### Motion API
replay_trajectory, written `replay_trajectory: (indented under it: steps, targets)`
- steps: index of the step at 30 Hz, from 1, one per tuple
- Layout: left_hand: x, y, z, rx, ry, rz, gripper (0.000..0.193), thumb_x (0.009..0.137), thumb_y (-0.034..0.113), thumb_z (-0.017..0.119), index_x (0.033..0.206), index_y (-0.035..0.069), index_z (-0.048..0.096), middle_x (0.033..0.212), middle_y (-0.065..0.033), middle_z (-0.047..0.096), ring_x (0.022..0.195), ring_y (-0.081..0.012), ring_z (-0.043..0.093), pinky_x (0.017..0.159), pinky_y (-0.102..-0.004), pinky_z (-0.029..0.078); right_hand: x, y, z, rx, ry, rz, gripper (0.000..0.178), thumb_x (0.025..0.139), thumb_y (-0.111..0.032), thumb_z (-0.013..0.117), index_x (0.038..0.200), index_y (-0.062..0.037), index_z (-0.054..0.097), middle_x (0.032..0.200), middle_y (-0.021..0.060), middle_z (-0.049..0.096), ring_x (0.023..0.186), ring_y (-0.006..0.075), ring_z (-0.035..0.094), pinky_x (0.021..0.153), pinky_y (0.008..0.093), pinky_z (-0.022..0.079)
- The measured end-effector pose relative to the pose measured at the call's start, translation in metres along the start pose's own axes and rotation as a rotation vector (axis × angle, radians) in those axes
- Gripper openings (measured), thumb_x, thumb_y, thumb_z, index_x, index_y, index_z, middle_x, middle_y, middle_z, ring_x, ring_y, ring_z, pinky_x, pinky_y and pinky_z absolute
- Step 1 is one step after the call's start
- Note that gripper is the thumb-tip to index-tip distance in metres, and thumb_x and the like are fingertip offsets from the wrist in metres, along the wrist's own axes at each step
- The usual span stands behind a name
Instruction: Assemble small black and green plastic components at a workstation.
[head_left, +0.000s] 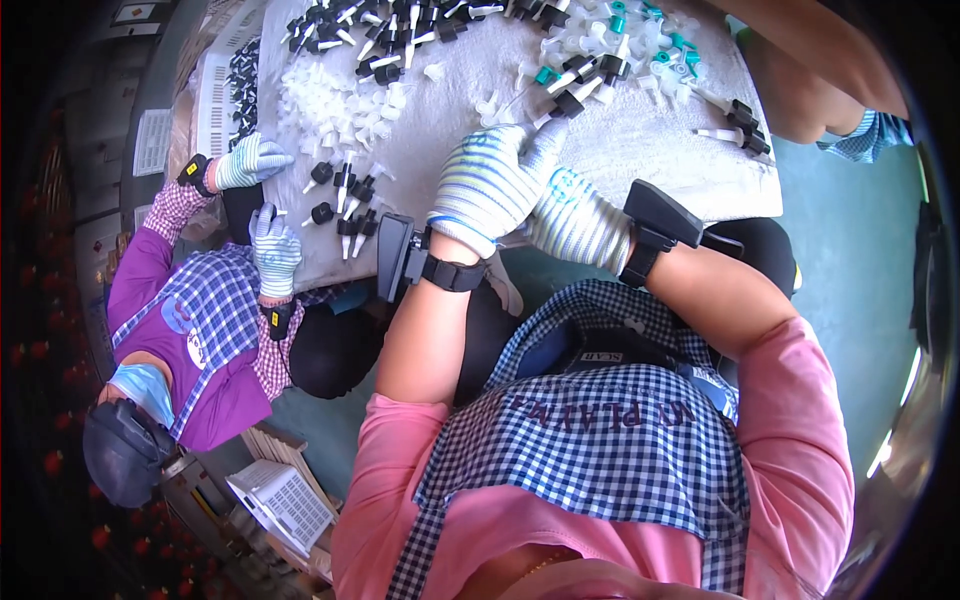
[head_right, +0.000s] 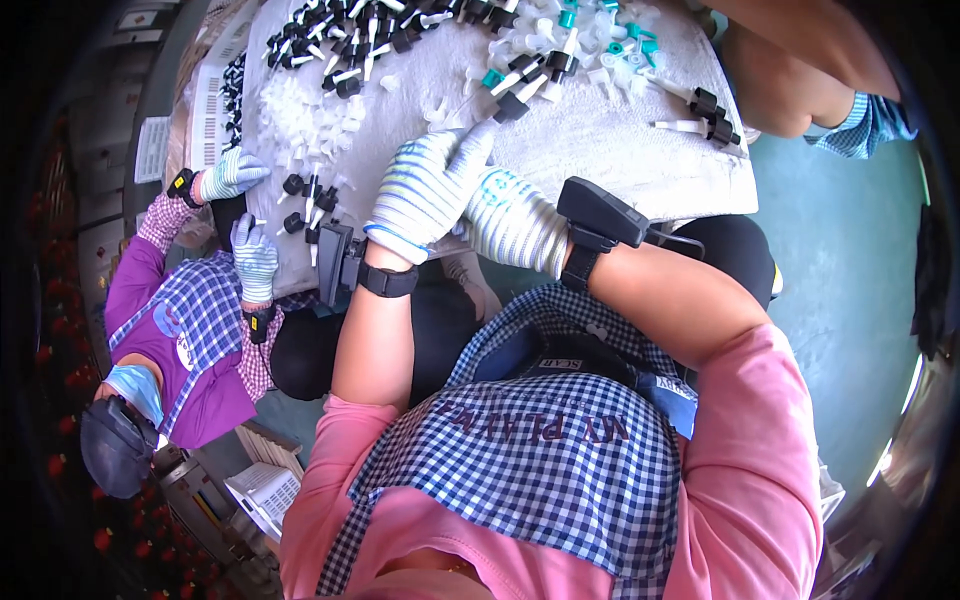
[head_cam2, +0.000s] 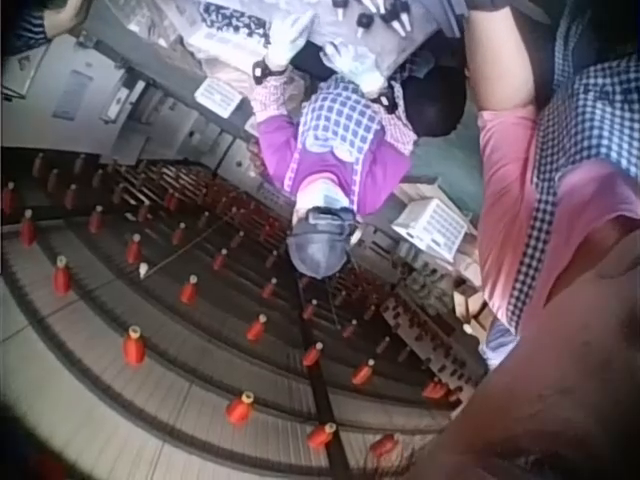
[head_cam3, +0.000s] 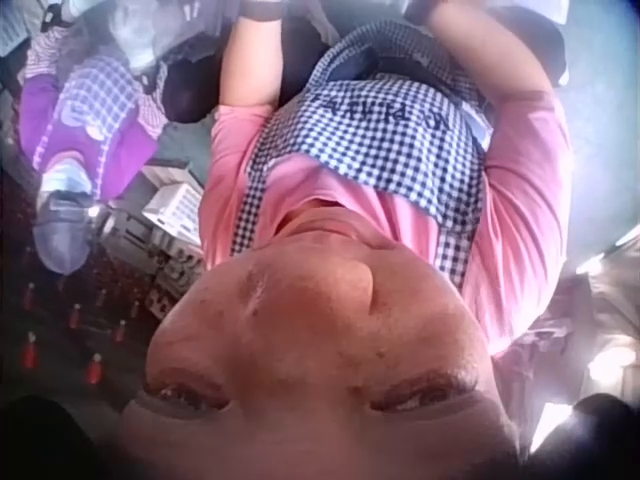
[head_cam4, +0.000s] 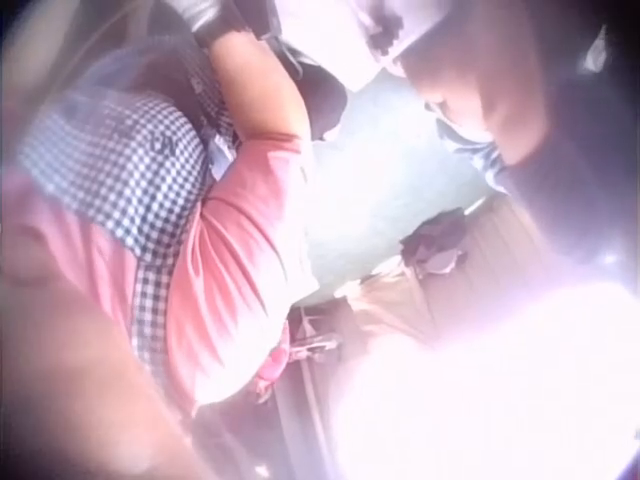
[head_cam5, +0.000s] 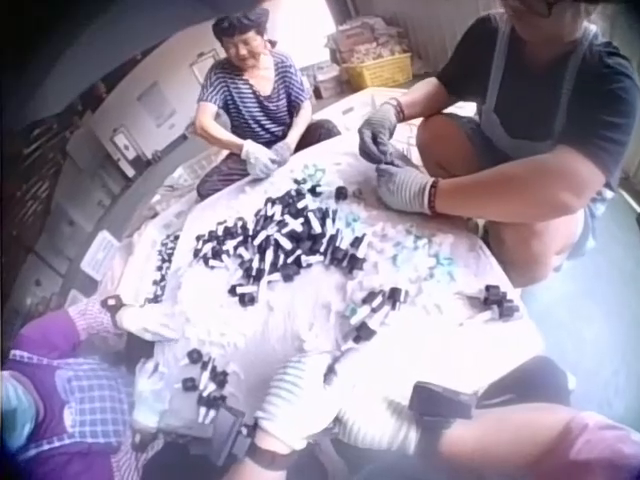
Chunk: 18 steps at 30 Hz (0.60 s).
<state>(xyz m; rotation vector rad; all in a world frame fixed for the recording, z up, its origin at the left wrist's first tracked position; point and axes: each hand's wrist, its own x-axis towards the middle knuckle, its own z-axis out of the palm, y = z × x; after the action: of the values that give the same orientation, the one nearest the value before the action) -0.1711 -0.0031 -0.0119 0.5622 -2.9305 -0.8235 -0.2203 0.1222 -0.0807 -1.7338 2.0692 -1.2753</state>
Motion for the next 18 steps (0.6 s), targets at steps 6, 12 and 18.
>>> replay_trajectory:
  steps: [6,12,18]
  targets:
    - [0.009,0.011,-0.007,0.036,-0.028,0.004,0.061,0.095,0.056,0.052,0.083,-0.001,0.070,0.076,-0.0241,0.066,0.076,-0.0426,0.064,0.070,-0.0476,0.050,0.004,-0.001,-0.001,0.077,0.029,0.047,0.025,0.078,-0.014,0.066,0.101,-0.0036,0.066,0.088,0.0185,0.066,0.085,0.0385,0.063,0.076,0.0462,0.051]
    - [0.003,-0.003,-0.012,-0.350,0.150,0.092,0.056,0.096,0.053,0.053,0.097,0.000,0.072,0.078,-0.0189,0.070,0.075,-0.0354,0.068,0.074,-0.0431,0.052,0.017,-0.013,-0.019,0.072,-0.095,0.120,0.032,0.087,-0.024,0.065,0.112,-0.0048,0.061,0.094,0.0207,0.066,0.088,0.0397,0.064,0.077,0.0464,0.051]
    - [0.061,-0.052,-0.007,-0.171,0.654,0.227,0.042,0.092,0.023,0.062,0.127,0.001,0.057,0.122,-0.0235,0.062,0.112,-0.0371,0.061,0.099,-0.0427,0.047,0.026,-0.015,-0.066,-0.020,-0.150,0.264,0.037,0.093,-0.033,0.061,0.122,-0.0092,0.060,0.094,0.0211,0.068,0.088,0.0397,0.066,0.075,0.0449,0.052]
